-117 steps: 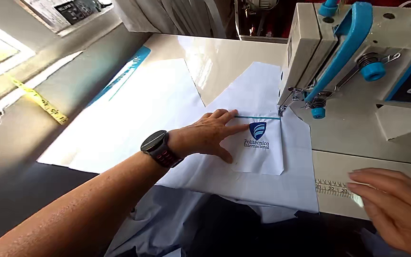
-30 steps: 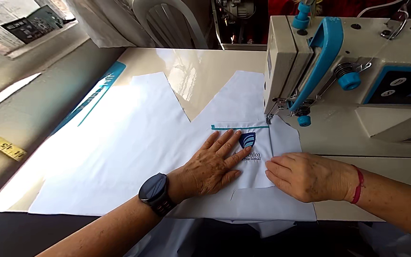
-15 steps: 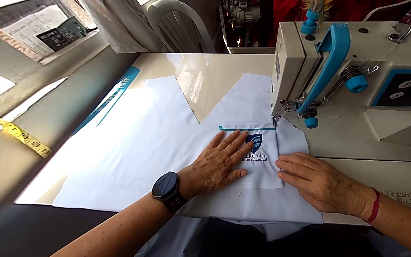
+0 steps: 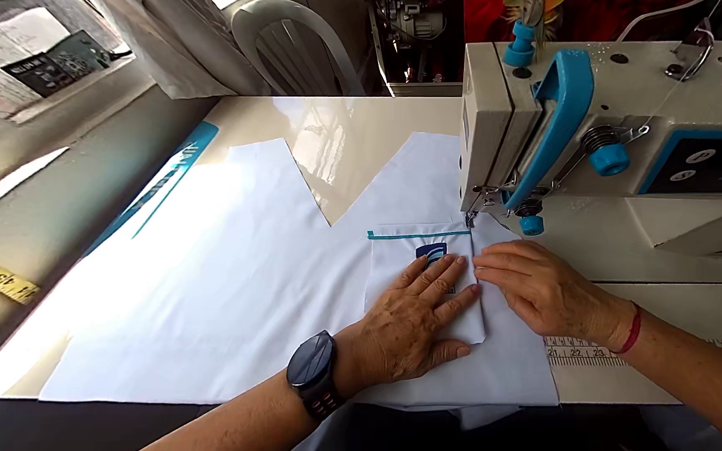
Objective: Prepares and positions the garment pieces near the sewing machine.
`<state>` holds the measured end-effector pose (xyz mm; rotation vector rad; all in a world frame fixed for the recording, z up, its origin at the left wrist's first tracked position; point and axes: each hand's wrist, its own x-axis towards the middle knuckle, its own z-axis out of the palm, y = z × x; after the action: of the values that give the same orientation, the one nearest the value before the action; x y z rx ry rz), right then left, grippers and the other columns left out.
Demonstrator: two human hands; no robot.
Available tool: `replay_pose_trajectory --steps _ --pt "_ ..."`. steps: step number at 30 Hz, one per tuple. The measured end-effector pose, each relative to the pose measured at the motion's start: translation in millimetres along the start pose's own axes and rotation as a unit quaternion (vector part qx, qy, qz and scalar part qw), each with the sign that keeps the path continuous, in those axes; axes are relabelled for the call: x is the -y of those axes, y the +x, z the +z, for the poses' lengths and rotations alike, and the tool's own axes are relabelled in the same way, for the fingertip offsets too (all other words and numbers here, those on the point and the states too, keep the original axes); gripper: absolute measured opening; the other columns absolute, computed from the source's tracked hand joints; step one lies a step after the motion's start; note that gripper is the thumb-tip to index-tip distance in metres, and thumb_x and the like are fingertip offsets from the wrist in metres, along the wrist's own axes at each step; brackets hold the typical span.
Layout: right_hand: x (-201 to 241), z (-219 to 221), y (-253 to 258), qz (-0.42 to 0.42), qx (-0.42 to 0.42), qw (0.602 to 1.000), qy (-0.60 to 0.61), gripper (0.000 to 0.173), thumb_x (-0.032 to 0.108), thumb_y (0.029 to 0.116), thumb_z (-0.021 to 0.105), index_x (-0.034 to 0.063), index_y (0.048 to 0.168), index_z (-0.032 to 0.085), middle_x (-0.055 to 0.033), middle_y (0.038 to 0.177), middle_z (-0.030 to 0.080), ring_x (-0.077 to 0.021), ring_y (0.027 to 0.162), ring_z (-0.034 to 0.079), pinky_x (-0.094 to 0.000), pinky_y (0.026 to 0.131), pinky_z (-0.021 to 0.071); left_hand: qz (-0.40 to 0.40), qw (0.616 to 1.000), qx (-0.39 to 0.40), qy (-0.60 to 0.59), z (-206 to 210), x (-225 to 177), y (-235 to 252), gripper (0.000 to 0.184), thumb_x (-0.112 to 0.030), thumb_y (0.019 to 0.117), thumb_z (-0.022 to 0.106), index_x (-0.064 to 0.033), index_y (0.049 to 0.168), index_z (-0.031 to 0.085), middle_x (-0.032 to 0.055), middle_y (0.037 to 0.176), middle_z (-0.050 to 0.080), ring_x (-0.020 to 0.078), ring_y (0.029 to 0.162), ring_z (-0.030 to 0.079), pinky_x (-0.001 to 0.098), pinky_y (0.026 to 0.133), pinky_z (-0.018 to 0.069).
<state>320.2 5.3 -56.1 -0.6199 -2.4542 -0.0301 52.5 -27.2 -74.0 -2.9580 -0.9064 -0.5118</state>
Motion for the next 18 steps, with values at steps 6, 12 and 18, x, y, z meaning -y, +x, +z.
replay_pose_trajectory --steps 6,12,18 --pt "-3 13 -4 0.019 0.023 0.998 -0.048 0.039 0.006 0.0911 0.048 0.0086 0.117 0.077 -0.0066 0.128 0.072 -0.0273 0.126 0.063 -0.0425 0.106 0.0479 0.013 1.0 0.0 -0.02 0 -3 -4 0.059 -0.061 0.1058 0.023 -0.0338 0.149 0.053 0.0175 0.159 0.044 0.0335 0.151 0.036 0.0556 0.121 0.0284" --pt "17 6 -22 -0.013 0.032 0.999 -0.034 0.039 -0.001 0.0982 0.041 0.0115 0.118 0.072 -0.0022 0.128 0.072 -0.0203 0.125 0.062 -0.0358 0.107 0.0459 0.016 0.999 -0.034 -0.037 -1 0 -5 0.077 -0.07 0.1002 0.03 -0.0078 0.138 0.056 0.0193 0.15 0.054 0.0329 0.144 0.047 0.0553 0.117 0.0356" --pt "26 0 -24 -0.017 0.041 0.999 -0.01 0.038 -0.001 0.0969 0.044 0.0111 0.114 0.076 -0.0027 0.123 0.074 -0.0199 0.124 0.063 -0.0344 0.107 0.046 0.05 0.996 0.002 -0.069 -8 5 -12 0.069 -0.068 0.1003 0.034 -0.0189 0.14 0.062 0.0131 0.152 0.053 0.0301 0.148 0.042 0.0559 0.121 0.0298"
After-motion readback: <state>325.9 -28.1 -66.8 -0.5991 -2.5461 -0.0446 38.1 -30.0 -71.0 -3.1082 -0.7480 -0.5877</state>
